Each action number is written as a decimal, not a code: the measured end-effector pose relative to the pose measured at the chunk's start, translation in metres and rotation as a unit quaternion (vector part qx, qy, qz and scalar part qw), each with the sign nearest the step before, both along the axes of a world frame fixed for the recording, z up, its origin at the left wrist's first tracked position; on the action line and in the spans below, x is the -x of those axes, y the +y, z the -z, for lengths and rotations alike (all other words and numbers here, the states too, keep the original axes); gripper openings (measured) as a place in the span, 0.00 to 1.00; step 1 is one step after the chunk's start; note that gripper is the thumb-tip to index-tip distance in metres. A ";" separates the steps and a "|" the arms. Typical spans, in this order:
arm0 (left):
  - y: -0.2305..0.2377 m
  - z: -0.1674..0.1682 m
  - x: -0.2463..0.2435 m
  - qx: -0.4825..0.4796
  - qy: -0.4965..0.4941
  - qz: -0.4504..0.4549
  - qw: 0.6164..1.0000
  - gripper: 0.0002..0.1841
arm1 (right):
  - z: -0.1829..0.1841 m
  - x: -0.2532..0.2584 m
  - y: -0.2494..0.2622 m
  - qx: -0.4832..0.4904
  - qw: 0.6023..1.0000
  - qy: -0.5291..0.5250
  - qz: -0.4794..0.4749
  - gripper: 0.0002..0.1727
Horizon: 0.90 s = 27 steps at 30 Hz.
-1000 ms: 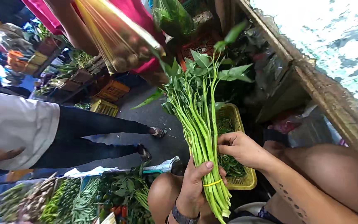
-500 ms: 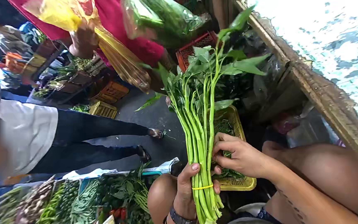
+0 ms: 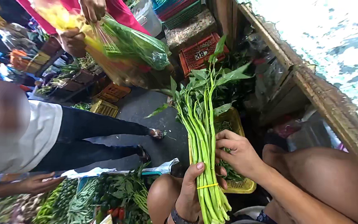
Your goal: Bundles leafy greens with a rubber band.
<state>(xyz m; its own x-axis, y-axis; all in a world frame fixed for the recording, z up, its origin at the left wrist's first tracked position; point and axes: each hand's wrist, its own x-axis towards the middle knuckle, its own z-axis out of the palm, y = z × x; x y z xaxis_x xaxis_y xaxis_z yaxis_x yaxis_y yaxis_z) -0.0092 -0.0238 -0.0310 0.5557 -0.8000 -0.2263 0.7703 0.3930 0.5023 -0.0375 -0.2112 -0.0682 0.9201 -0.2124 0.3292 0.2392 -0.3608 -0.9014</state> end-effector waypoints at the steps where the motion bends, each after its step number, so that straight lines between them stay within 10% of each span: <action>1: 0.000 0.001 0.000 0.004 -0.003 0.000 1.000 0.24 | 0.000 0.000 -0.002 0.019 1.000 -0.015 -0.007 0.06; 14: 0.002 0.002 0.003 -0.043 -0.033 -0.023 0.998 0.23 | -0.005 0.000 -0.013 0.101 0.990 0.002 -0.093 0.07; 27: 0.000 -0.011 0.005 -0.108 -0.063 -0.087 0.988 0.22 | -0.024 0.009 -0.024 -0.052 0.908 0.128 -0.395 0.05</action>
